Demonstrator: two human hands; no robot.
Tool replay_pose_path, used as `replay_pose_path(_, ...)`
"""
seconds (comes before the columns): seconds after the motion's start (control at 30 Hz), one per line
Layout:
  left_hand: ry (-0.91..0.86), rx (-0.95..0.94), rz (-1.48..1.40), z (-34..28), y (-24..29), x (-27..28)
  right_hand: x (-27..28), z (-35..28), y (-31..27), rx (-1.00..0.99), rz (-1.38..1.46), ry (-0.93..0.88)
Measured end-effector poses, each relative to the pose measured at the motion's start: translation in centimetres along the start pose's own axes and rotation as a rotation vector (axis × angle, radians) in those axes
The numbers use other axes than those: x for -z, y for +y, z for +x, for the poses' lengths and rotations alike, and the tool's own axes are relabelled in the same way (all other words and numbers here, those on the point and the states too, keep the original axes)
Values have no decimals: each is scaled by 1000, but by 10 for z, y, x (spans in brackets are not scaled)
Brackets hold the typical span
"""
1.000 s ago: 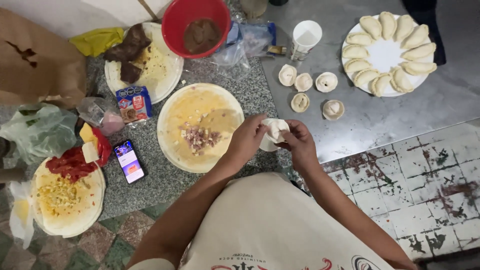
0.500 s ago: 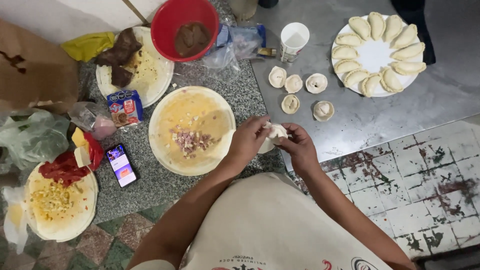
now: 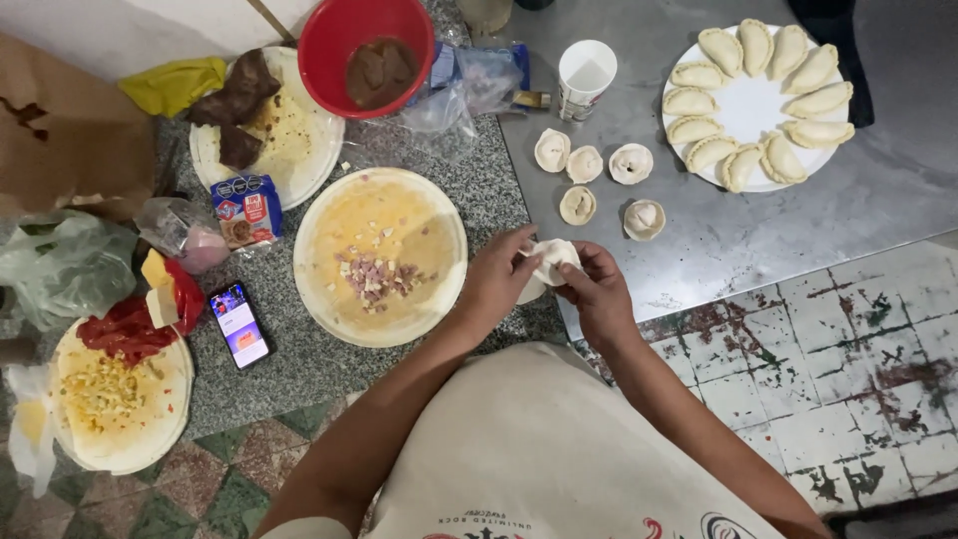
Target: Filling dough discs with a meat and cheese mixture and folding them into empanadas on a kitchen counter.
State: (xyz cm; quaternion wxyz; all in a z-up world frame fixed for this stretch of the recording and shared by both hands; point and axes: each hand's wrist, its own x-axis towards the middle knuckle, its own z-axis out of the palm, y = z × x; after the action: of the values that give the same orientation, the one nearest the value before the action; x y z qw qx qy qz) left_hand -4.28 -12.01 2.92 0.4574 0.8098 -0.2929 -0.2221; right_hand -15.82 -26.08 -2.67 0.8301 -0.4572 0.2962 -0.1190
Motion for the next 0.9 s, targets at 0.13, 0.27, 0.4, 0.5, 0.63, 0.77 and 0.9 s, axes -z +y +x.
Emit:
replay_pose_path(0.13, -29, 123, -231, -4, -11, -8, 15, 6, 3, -7, -9, 43)
replay_pose_path(0.27, 31, 116, -83, -7, -38, -2, 60, 25, 2, 67, -303, 155)
replay_pose_path(0.4, -124, -23, 384, -13, -87, -7, 106, 55, 16, 95, -500, 160)
replay_pose_path(0.5, -223, -390, 435, -15, -147, -38, 102, 60, 12, -14, -624, 143)
replay_pose_path(0.63, -232, -422, 644, -21, -152, -48, 75, 40, -16, 26, -1223, 144)
replay_pose_path(0.77, -137, -504, 632, -29, -161, -49, 68, 25, 8, 247, -1223, 102)
replay_pose_path(0.9, -99, -533, 664, -25, -165, -53, 28, 17, 14, -195, -907, -27)
